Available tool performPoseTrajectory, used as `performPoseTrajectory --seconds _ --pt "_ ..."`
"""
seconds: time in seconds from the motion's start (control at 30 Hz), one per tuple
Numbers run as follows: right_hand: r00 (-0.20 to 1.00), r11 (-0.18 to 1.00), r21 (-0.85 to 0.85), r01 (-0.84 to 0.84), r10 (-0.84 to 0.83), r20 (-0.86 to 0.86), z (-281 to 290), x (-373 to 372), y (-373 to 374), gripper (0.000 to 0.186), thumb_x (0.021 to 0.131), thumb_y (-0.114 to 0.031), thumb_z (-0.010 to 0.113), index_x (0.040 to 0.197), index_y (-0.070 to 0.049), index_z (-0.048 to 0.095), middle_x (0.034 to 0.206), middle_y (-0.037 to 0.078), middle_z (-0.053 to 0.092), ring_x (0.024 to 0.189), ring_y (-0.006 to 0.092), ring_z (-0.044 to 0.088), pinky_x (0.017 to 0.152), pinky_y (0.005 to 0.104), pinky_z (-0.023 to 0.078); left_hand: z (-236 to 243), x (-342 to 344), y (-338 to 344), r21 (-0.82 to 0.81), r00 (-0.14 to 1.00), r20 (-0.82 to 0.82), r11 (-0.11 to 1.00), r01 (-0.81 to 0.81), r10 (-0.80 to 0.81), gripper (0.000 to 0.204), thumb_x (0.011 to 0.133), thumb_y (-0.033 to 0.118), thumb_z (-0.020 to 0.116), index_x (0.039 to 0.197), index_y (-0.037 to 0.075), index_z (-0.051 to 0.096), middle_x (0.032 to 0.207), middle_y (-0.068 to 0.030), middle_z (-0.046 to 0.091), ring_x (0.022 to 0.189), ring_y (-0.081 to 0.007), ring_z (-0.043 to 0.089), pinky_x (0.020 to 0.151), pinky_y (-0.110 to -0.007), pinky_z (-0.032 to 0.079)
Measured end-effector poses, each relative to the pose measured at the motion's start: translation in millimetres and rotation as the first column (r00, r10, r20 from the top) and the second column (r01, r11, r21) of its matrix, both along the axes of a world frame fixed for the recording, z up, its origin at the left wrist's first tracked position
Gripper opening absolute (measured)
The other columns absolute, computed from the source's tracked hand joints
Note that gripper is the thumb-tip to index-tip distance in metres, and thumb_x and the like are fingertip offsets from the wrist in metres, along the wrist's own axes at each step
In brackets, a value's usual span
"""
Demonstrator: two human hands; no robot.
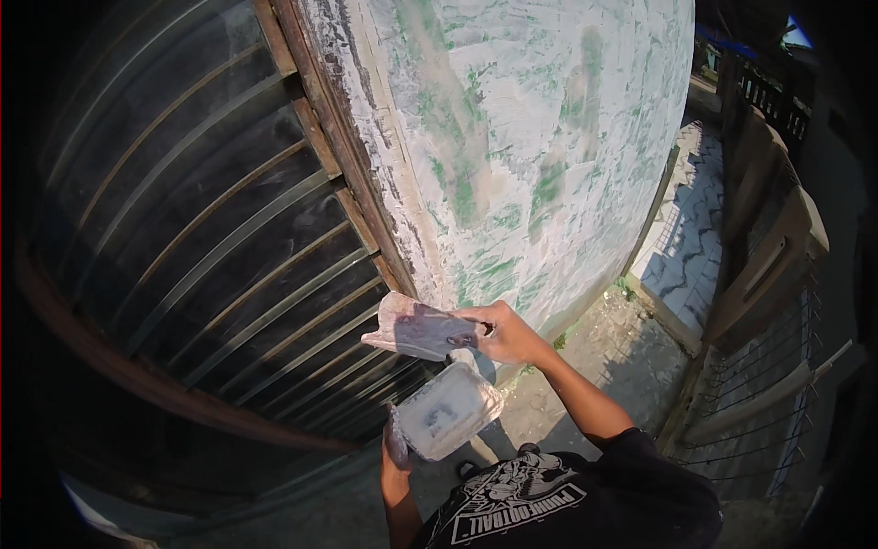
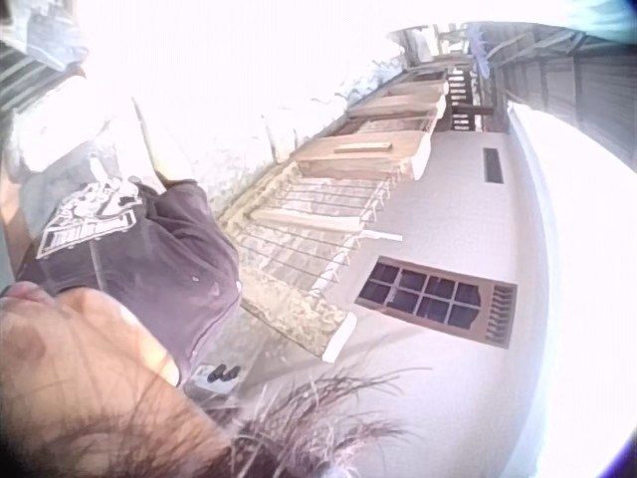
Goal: Apply plaster or joint compound to a wall using a putty knife.
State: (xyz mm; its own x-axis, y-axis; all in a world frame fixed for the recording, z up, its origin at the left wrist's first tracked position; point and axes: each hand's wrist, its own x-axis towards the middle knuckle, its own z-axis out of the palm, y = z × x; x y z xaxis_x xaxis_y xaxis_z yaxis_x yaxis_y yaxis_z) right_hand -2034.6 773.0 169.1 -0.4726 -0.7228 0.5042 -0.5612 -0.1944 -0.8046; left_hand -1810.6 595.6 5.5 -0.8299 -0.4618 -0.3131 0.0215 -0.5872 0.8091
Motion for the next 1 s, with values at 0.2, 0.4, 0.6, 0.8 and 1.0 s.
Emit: performPoseTrajectory --seconds 0.2,0.4,0.6,0.8,1.0 --pt "0.835 0.928 0.344 -0.145 0.301 -0.46 11.4 25.4 29.0 0.063 0.065 -0.001 0.061 0.126 -0.015 0.059 0.089 0.015 0.068 0.066 0.0365 0.06 0.059 0.0371 0.049 11.6 -0.4 10.4 -0.054 0.998 0.015 0.996 -0.066 0.067 0.065 0.096 0.056 0.039 0.12 -0.002 0.056 0.113 -0.0104 0.063 0.102 -0.0211 0.06 0.093 -0.033 0.044" --pt "0.631 0.94 0.339 -0.029 0.281 -0.723 -20.6 37.7 51.1 0.058 0.07 -0.006 0.058 0.126 -0.02 0.06 0.087 0.004 0.068 0.06 0.0268 0.061 0.052 0.0365 0.048 44.5 -17.0 35.2 -0.027 1.0 0.009 0.999 0.026 -0.026 0.067 0.096 0.057 0.037 0.119 -0.003 0.055 0.114 -0.0154 0.062 0.102 -0.0238 0.061 0.092 -0.035 0.048" --pt "0.618 0.868 0.493 -0.065 0.423 -0.663 -14.9 25.3 70.7 0.059 0.07 -0.007 0.058 0.127 -0.019 0.059 0.083 0.004 0.068 0.059 0.0238 0.062 0.05 0.0351 0.048 46.1 -17.4 55.7 0.001 0.997 0.016 0.997 -0.079 0.079 0.069 0.095 0.058 0.039 0.117 -0.005 0.057 0.114 -0.0158 0.062 0.1 -0.0223 0.062 0.088 -0.033 0.049" --pt "0.643 0.876 0.48 -0.039 0.389 -0.659 -20.4 15.2 83.5 0.071 0.059 -0.005 0.061 0.128 -0.024 0.059 0.087 0.005 0.07 0.059 0.0241 0.061 0.052 0.0337 0.05 53.8 -23.2 80.1 -0.069 0.982 0.085 0.985 -0.16 0.166 0.068 0.094 0.058 0.041 0.118 -0.005 0.057 0.114 -0.0157 0.062 0.105 -0.0227 0.06 0.09 -0.033 0.048" --pt "0.666 0.819 0.546 -0.177 0.508 -0.546 -21.8 12.8 96.8 0.07 0.058 -0.004 0.061 0.126 -0.022 0.06 0.089 0.006 0.07 0.057 0.0257 0.06 0.051 0.0367 0.048 44.3 -12.1 100.4 -0.041 0.988 0.02 0.987 -0.155 0.156 0.068 0.094 0.058 0.043 0.116 -0.005 0.057 0.11 -0.0146 0.064 0.097 -0.0218 0.064 0.083 -0.035 0.054"
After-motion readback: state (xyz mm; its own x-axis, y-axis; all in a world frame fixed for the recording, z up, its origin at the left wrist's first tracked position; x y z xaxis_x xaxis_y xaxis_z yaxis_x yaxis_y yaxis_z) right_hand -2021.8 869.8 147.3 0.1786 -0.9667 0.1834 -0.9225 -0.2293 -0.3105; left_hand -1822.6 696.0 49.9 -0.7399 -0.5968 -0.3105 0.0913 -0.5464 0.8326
